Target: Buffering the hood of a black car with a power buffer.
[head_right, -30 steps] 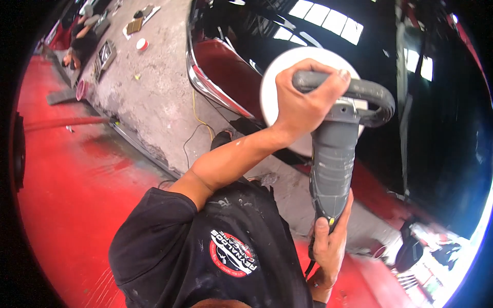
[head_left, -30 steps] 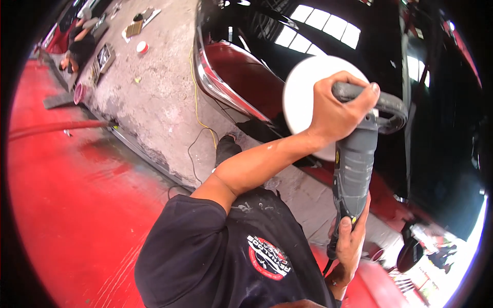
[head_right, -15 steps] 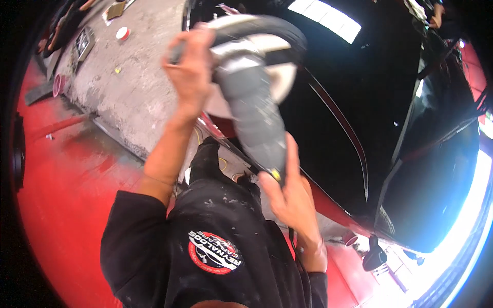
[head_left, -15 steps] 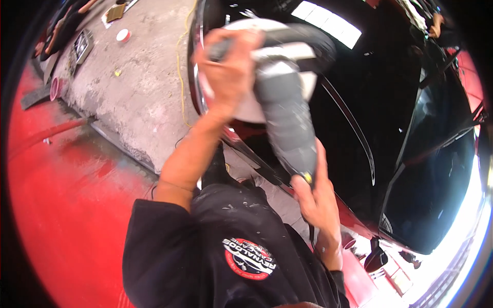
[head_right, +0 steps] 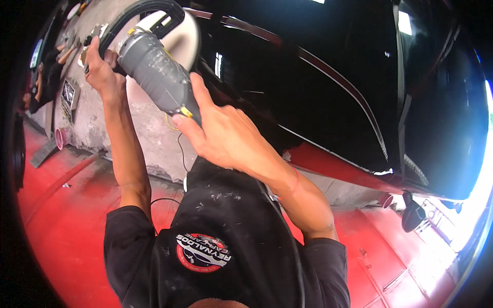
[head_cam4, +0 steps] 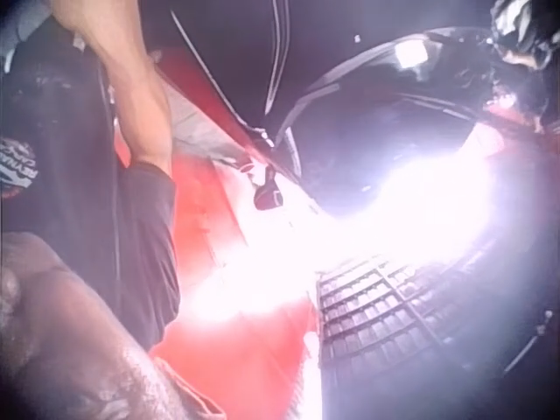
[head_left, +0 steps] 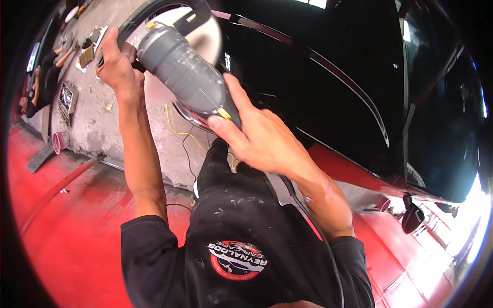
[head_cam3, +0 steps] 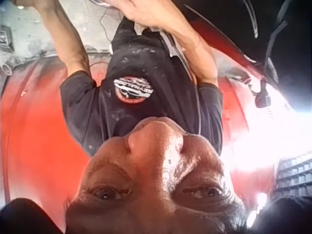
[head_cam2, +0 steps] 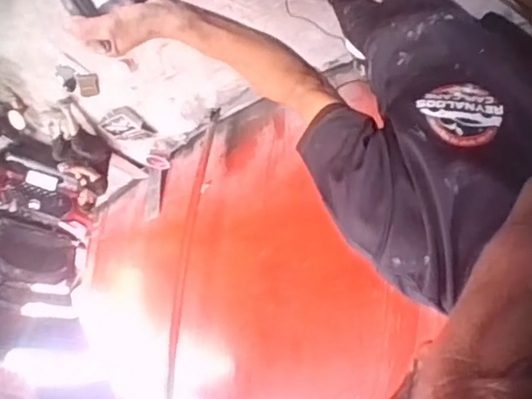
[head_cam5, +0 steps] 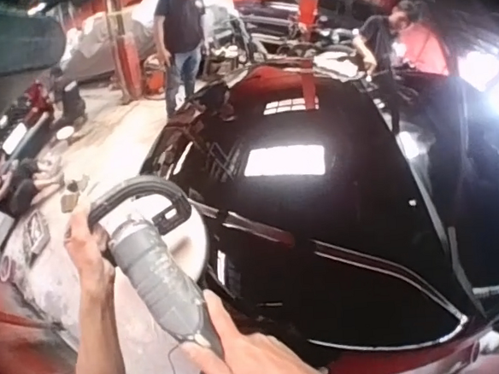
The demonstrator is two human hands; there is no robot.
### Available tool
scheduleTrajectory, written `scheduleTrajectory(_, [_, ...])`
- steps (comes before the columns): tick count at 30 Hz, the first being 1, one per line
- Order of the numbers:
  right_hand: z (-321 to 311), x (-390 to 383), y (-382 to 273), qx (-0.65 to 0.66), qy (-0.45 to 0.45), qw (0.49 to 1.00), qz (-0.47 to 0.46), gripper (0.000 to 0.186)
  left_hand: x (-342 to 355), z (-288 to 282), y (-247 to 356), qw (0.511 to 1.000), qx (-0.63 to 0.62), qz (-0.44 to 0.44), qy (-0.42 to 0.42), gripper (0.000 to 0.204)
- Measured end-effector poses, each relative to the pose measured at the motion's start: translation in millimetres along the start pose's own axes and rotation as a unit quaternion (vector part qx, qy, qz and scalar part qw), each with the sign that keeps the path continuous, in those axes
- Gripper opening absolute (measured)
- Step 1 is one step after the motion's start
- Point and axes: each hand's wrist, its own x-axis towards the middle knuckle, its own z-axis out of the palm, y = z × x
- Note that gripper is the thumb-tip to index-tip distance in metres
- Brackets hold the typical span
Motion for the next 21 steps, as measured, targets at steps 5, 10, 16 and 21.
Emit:
scheduleTrajectory(5, [-1,-94,35,0.075,0.056,0.995,0.027,0.082,-78,29,9,0.989,0.05,0.015,-0.14,0.013])
scheduleTrajectory(10, [-5,-192,76,0.121,0.154,0.978,0.065,0.08,-185,94,14,0.953,0.107,0.081,-0.272,0.015])
scheduleTrajectory(16, [13,-317,130,0.133,0.305,0.94,0.07,0.08,-348,149,37,0.939,-0.021,-0.09,-0.33,0.013])
scheduleTrajectory(21, [47,-386,140,0.309,0.459,0.812,0.186,0.08,-454,178,46,0.849,-0.13,-0.241,-0.453,0.012])
